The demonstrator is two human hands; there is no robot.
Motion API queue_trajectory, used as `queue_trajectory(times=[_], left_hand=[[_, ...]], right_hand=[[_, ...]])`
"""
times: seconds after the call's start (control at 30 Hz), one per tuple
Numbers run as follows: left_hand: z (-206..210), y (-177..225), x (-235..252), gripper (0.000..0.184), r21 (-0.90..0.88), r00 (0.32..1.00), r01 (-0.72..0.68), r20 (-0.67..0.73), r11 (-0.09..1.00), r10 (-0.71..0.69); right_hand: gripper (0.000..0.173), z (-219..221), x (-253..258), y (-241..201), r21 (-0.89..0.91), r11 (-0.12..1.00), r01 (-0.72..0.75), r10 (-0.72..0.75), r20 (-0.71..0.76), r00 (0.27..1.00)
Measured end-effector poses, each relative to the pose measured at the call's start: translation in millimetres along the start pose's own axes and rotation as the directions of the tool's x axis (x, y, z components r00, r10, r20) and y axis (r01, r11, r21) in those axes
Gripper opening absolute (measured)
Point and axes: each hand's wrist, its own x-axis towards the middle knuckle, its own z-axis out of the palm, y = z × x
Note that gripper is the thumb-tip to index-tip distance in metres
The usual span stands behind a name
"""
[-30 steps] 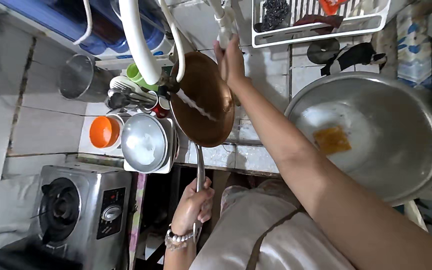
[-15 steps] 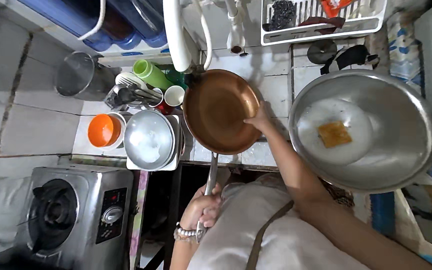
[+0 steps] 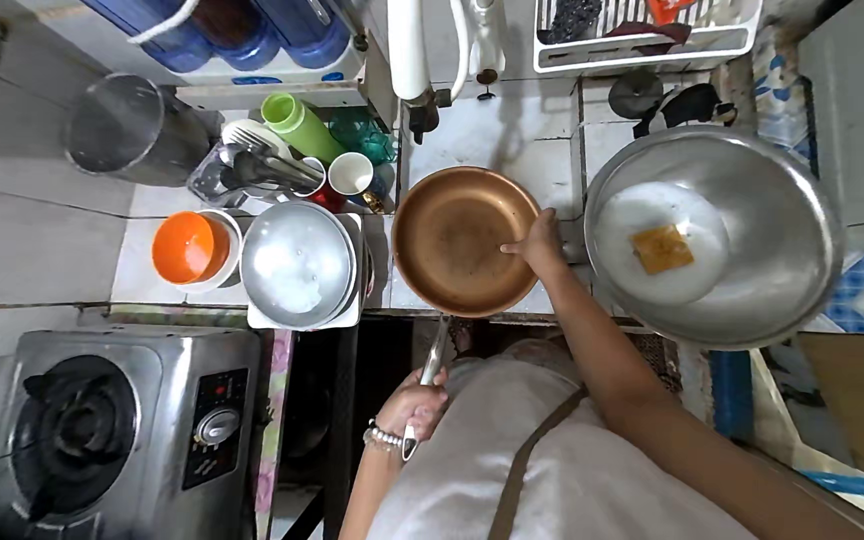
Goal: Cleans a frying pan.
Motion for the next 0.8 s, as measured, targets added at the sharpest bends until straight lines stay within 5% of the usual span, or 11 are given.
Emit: queue_trajectory(times=[0.2, 0.43, 0.67, 0.8], left_hand=[[-16.8, -1.3, 2.7, 0.021, 0.014, 1.0, 0.028, 0.002, 1.0, -0.028], [-21.2, -0.5, 6.1, 0.021, 0.026, 0.999, 0.046, -0.017, 0.999, -0.046], [-27.3, -7.0, 6.8, 0.023, 0.049, 0.996, 0.042, -0.087, 0.998, -0.037], [-35.1, -10.0, 10.0, 0.022, 0.062, 0.997, 0.054, -0.052, 0.997, -0.051]], right_hand=[[0.115, 16.0, -10.9, 10.5, -0.019, 0.999, -0.026, 0.025, -0.053, 0.998], [0.091, 14.1, -17.1, 5.4, -0.131, 0.991, 0.036, -0.049, -0.095, 0.994], [0.11, 11.7, -20.9, 3.8, -0.278, 0.953, 0.12, -0.141, -0.054, 0.989], [0.098, 14.0, -10.8, 3.5, -0.265, 0.956, 0.128, -0.151, -0.07, 0.986]])
